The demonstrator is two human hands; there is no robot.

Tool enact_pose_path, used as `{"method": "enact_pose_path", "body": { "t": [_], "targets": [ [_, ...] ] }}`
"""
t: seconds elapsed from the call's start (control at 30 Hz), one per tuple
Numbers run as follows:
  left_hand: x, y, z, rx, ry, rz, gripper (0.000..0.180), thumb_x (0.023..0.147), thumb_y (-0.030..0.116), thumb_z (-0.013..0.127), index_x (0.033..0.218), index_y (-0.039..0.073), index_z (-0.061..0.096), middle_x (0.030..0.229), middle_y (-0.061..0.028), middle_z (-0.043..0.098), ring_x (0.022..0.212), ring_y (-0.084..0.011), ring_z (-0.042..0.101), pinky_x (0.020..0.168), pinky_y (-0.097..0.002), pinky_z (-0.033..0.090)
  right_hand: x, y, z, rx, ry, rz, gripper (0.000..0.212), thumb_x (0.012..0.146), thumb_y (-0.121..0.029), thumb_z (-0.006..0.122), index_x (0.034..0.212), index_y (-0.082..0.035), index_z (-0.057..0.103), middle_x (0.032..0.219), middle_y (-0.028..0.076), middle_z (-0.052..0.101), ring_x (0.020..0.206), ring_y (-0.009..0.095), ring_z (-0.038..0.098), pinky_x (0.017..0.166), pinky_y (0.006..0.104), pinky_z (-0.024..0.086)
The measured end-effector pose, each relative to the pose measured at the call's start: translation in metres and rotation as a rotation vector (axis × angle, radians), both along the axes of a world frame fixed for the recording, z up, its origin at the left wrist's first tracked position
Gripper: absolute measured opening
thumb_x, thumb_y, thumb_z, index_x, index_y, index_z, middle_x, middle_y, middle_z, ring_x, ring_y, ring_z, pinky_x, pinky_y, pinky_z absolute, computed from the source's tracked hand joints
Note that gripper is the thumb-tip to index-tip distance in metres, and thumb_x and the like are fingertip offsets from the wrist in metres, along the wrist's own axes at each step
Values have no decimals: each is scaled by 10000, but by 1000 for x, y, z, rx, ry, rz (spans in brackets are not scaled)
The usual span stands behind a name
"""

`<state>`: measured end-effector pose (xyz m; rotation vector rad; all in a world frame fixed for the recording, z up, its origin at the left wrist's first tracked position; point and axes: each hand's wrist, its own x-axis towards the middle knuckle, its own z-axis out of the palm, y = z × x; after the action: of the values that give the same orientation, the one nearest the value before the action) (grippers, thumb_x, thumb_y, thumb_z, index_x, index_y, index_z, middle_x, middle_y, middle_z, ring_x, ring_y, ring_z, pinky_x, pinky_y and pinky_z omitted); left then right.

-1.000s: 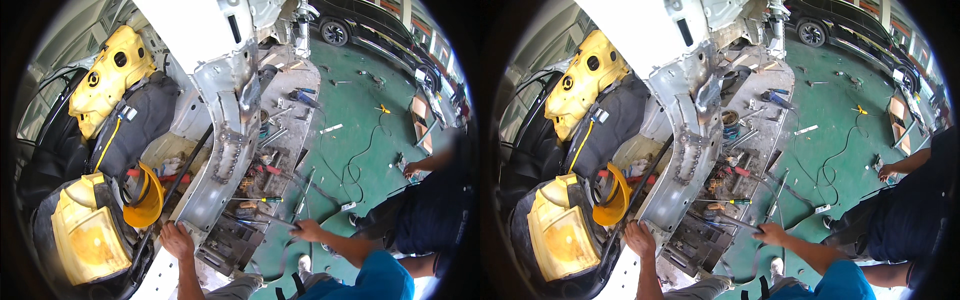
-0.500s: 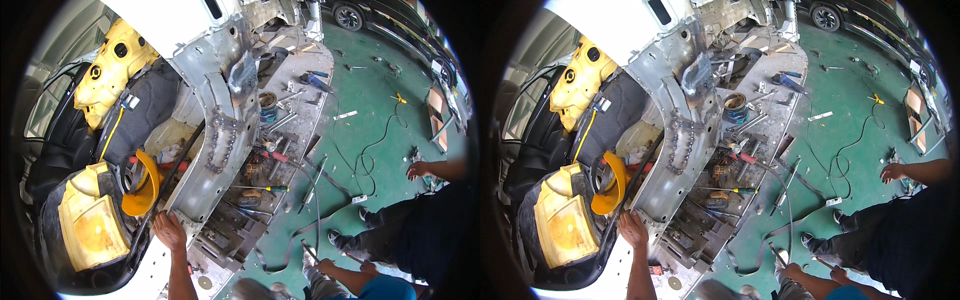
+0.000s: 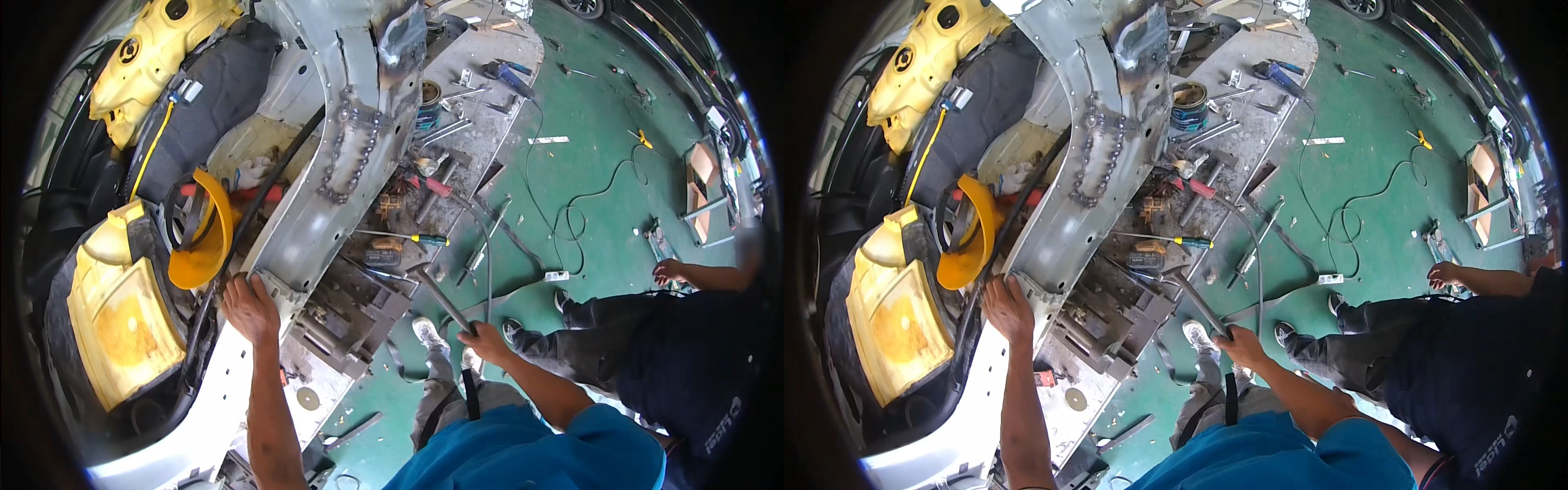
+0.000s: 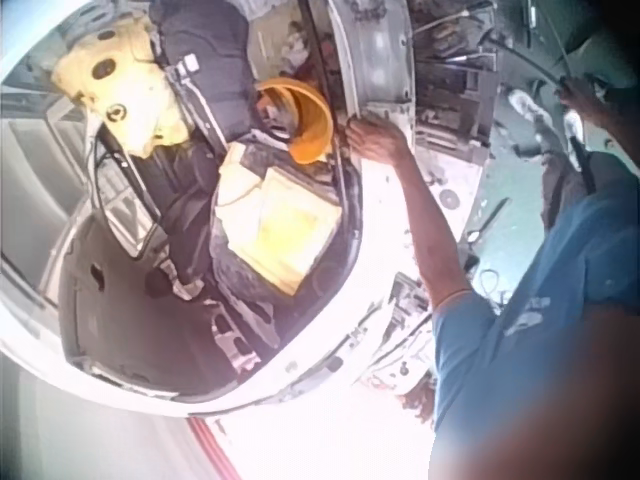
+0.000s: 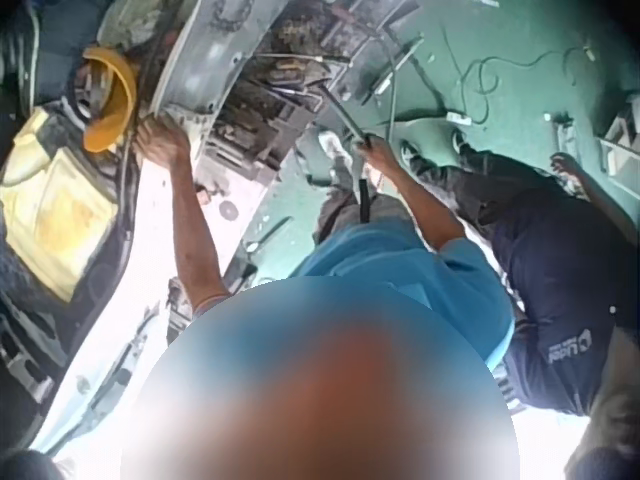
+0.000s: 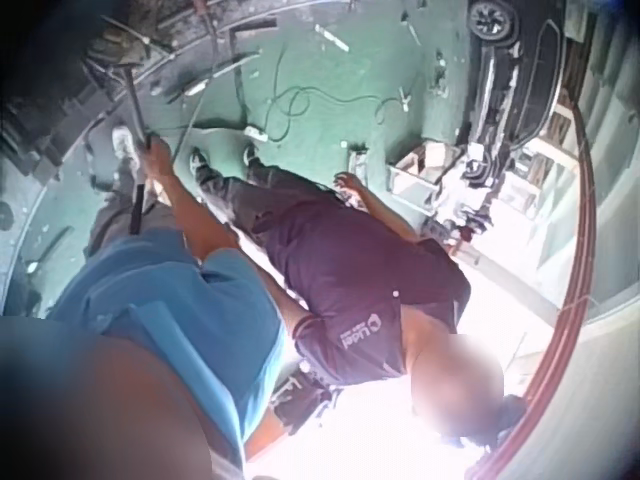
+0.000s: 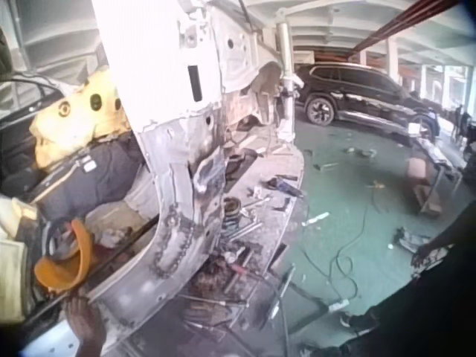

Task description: The person welds a seam on a car frame using a welding torch, then uses a hammer to tap the weld area and a screwdriver to scrape the surface. Another person briefly assists by hammering the same area.

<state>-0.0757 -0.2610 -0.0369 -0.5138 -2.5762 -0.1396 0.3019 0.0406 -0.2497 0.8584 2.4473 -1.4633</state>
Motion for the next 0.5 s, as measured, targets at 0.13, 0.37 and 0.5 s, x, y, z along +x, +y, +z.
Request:
{"method": "enact_pose_path", "body": {
  "t": [0.13, 0.37, 0.5],
  "targets": [
    [1, 6, 6, 51, -3, -14, 306, 1076, 280, 594, 1179, 1, 668, 1130, -180, 685, 1060, -409, 630, 922, -530, 447, -72, 5, -3, 173, -114, -103, 459, 950, -491, 722, 1091, -56, 687, 925, 257, 751, 926, 486, 728, 781, 607, 554],
    [-2, 1, 0, 4, -47, 25, 443, 1129, 382, 521, 1264, -12, 670, 1275, -186, 703, 1155, -384, 647, 962, -521, 440, -260, 74, -76, 490, -199, 137, 343, 933, -337, 687, 1180, -100, 681, 952, 172, 782, 940, 413, 772, 762, 553, 624],
    [-4, -4, -6, -29, -6, 12, 520, 1163, 446, 436, 1286, -2, 668, 1290, -174, 699, 1178, -366, 649, 980, -508, 434, -344, 109, -105, 636, -162, 408, 264, 895, -258, 704, 1115, -121, 751, 985, 134, 801, 945, 383, 789, 736, 525, 634]
  ]
}}
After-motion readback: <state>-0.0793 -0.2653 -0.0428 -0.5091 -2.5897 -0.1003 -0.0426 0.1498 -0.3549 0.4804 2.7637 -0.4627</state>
